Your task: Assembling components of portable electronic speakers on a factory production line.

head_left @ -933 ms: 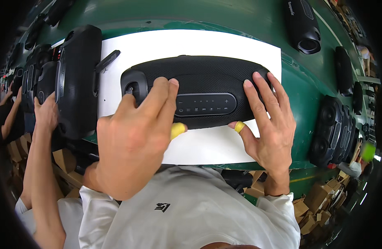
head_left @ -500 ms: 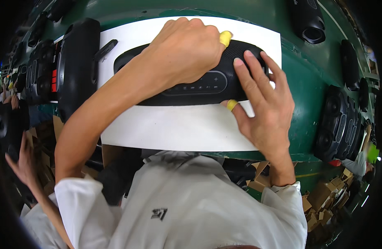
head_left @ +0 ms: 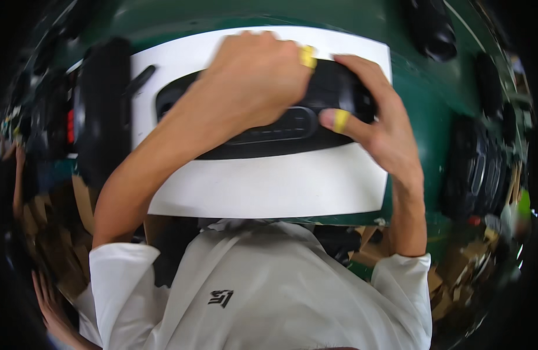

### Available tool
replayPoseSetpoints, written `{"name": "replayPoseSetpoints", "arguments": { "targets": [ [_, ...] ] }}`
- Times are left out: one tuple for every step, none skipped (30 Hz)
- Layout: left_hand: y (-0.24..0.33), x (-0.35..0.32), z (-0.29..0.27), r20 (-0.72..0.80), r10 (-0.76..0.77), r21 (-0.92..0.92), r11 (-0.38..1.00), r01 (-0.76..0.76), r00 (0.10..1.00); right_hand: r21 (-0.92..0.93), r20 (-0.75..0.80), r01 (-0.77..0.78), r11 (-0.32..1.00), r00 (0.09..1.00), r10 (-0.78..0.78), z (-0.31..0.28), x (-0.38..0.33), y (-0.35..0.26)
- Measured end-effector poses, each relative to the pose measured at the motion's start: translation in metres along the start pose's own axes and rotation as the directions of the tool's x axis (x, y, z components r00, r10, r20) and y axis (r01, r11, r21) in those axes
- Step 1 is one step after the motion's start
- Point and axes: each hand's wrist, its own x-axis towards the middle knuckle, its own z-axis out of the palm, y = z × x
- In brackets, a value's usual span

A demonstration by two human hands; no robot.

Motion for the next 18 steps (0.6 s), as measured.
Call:
{"name": "replayPoseSetpoints", "arguments": {
  "targets": [
    [-0.005, 0.001, -0.003, -0.014, 0.035, -0.068, 0.997, -0.036, 0.999, 0.007, 0.004, -0.017, 1.0, 1.0, 0.017, -0.005, -0.001, 0.001],
    [-0.008, 0.009, -0.011, 0.184, -0.124, -0.212, 0.963, 0.163, 0.975, 0.053, 0.011, -0.057, 0.997, 0.998, 0.056, -0.007, -0.006, -0.002],
    [-0.02, 0.019, -0.021, 0.376, -0.241, -0.313, 0.876, 0.367, 0.895, 0.09, 0.01, -0.093, 0.992, 0.996, 0.092, -0.009, -0.006, -0.005],
    [-0.04, 0.01, -0.032, 0.411, -0.259, -0.421, 0.797, 0.433, 0.874, 0.103, 0.037, -0.056, 0.993, 0.998, 0.052, -0.007, 0.0, -0.005],
    [-0.057, -0.004, -0.037, 0.443, -0.25, -0.54, 0.693, 0.478, 0.861, 0.048, 0.038, -0.074, 0.996, 0.997, 0.072, -0.006, 0.0, -0.004],
    [-0.072, -0.024, -0.041, 0.411, -0.232, -0.545, 0.712, 0.442, 0.881, -0.012, 0.024, -0.108, 0.994, 0.994, 0.108, -0.008, -0.003, -0.005],
    [-0.077, -0.045, -0.045, 0.352, -0.239, -0.544, 0.734, 0.405, 0.905, -0.015, 0.025, -0.112, 0.994, 0.993, 0.113, -0.009, -0.003, -0.006],
    [-0.074, -0.067, -0.047, 0.322, -0.21, -0.495, 0.794, 0.353, 0.923, -0.02, 0.03, -0.103, 0.995, 0.994, 0.103, -0.01, -0.003, -0.01],
    [-0.068, -0.083, -0.049, 0.296, -0.185, -0.43, 0.85, 0.304, 0.937, -0.019, 0.038, -0.084, 0.996, 0.996, 0.085, -0.009, 0.0, -0.012],
    [-0.056, -0.083, -0.05, 0.413, -0.273, -0.502, 0.727, 0.468, 0.869, -0.02, 0.045, -0.082, 0.996, 0.996, 0.083, -0.006, 0.0, -0.012],
    [-0.05, -0.081, -0.057, 0.411, -0.277, -0.502, 0.726, 0.469, 0.868, -0.012, 0.048, -0.075, 0.997, 0.996, 0.076, -0.006, -0.001, -0.012],
    [-0.045, -0.076, -0.066, 0.495, -0.309, -0.55, 0.613, 0.568, 0.812, -0.004, 0.05, -0.069, 0.998, 0.996, 0.069, -0.006, -0.001, -0.012],
    [-0.044, -0.073, -0.074, 0.578, -0.326, -0.577, 0.485, 0.657, 0.748, -0.006, 0.052, -0.066, 0.998, 0.996, 0.066, -0.006, -0.001, -0.013],
    [-0.046, -0.071, -0.077, 0.577, -0.315, -0.596, 0.469, 0.652, 0.754, -0.027, 0.052, -0.037, 0.999, 0.998, 0.038, -0.005, 0.0, -0.013],
    [-0.044, -0.071, -0.074, 0.573, -0.317, -0.598, 0.469, 0.65, 0.756, -0.048, 0.052, -0.007, 0.999, 0.999, 0.009, -0.006, 0.0, -0.013],
    [-0.045, -0.073, -0.07, 0.525, -0.321, -0.593, 0.526, 0.61, 0.788, -0.046, 0.042, -0.009, 0.999, 0.999, 0.01, -0.006, 0.0, -0.014],
    [-0.044, -0.075, -0.068, 0.476, -0.321, -0.584, 0.581, 0.567, 0.819, -0.074, 0.046, 0.017, 0.997, 0.999, -0.014, -0.007, -0.001, -0.015],
    [-0.043, -0.078, -0.069, 0.473, -0.313, -0.584, 0.589, 0.559, 0.824, -0.104, 0.05, 0.043, 0.994, 0.998, -0.038, -0.007, -0.001, -0.017]
  ]
}}
